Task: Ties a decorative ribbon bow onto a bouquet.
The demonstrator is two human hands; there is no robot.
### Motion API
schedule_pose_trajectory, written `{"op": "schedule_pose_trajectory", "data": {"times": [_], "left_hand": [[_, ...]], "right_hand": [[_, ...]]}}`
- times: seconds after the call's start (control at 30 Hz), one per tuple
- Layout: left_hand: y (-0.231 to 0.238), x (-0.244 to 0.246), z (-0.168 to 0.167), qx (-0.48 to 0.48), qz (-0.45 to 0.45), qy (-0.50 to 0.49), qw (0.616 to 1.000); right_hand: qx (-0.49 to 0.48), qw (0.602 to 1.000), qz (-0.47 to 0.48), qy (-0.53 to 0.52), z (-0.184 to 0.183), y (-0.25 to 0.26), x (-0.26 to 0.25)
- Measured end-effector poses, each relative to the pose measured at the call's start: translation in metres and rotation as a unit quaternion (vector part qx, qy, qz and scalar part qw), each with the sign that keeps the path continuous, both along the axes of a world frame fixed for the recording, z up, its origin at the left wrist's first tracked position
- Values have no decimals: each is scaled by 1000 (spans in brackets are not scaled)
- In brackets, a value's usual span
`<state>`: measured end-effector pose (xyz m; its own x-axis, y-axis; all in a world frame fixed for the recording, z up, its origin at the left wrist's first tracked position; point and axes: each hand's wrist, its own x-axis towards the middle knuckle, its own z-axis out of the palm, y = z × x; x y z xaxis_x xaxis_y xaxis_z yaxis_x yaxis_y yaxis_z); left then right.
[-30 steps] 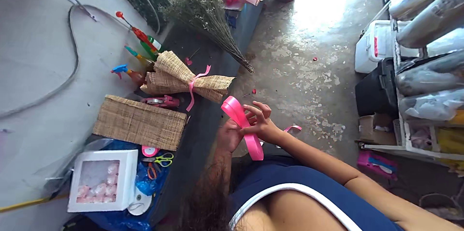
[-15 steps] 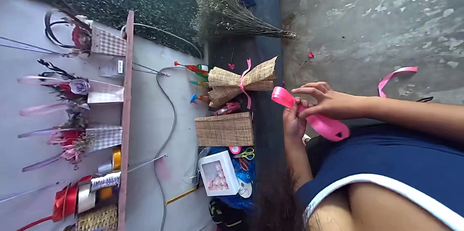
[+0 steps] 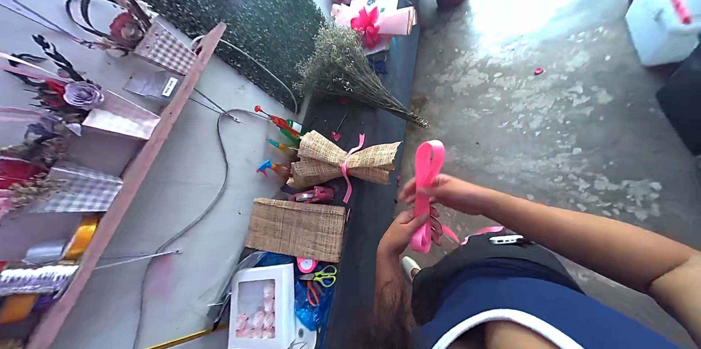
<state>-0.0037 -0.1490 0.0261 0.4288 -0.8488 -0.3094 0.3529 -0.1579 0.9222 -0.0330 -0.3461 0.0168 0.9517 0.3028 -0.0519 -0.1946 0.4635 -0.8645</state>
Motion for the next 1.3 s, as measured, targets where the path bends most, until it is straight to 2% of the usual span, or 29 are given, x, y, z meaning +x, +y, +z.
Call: {"op": "schedule_pose_trajectory", "data": {"times": [0.07, 0.13, 0.2, 0.23, 0.3, 0.37, 0.4, 0.47, 0.5, 0.57, 0.63, 0.67, 0.7, 0.73, 0.8, 0.83, 0.87, 0.93, 1.0, 1.1, 1.13, 1.23, 1.3], "left_hand": [[1, -1, -5, -52, -10, 32, 998], [7, -2, -21, -125, -87, 88, 984], [10, -10, -34, -187, -103, 117, 970], [8, -17, -34, -198, -58, 120, 971], [-3, -24, -15, -159, 86, 110, 977], [-18, -22, 7, -145, 176, 112, 967], [-24, -20, 17, -149, 210, 122, 959], [-30, -19, 34, -159, 256, 160, 940], [-31, -21, 40, -164, 275, 175, 931], [-31, -25, 46, -182, 298, 203, 915], [-30, -30, 45, -174, 324, 203, 907], [-29, -30, 42, -165, 322, 189, 913], [-27, -27, 37, -164, 309, 179, 920], [-24, -21, 29, -179, 275, 171, 929], [-16, -7, 18, -188, 209, 123, 952], [-12, -1, 15, -175, 168, 96, 965], [-9, 4, 14, -155, 112, 81, 978], [-7, 7, 10, -117, -12, 77, 990], [-9, 6, 7, -85, -104, 79, 988], [-8, 3, -3, -54, -113, 89, 988], [-7, 2, -7, -58, -98, 96, 989], [-8, -1, -21, -107, -90, 105, 985], [-5, -9, -38, -146, -121, 104, 976]], "right_hand": [[-64, 998, 2, 21, 7, -1, 5], [-122, 991, -61, 11, 16, -13, 29], [-161, 972, -157, -75, 21, -29, 60], [-165, 955, -205, -138, 26, -33, 70], [-135, 909, -289, -268, 40, -29, 73], [-147, 842, -327, -403, 51, -15, 59], [-203, 800, -330, -457, 52, -7, 47], [-339, 687, -344, -543, 34, 7, 27], [-358, 652, -353, -568, 21, 14, 19], [-384, 627, -358, -575, -1, 25, 5], [-412, 622, -355, -564, -15, 32, -6], [-416, 631, -347, -555, -20, 34, -11], [-398, 664, -335, -536, -23, 36, -16], [-355, 726, -317, -496, -25, 36, -21], [-188, 887, -262, -332, -20, 32, -31], [-90, 949, -217, -210, -11, 29, -34], [-18, 982, -157, -106, -4, 25, -34], [7, 999, -42, -13, 0, 20, -29], [-10, 1000, -27, 6, 8, 16, -23], [38, 994, -104, 1, 24, -5, -9], [44, 994, -99, 8, 23, -9, -10], [-65, 997, -25, 43, 10, 0, -26], [-124, 991, -47, 35, 10, -5, -16]]}}
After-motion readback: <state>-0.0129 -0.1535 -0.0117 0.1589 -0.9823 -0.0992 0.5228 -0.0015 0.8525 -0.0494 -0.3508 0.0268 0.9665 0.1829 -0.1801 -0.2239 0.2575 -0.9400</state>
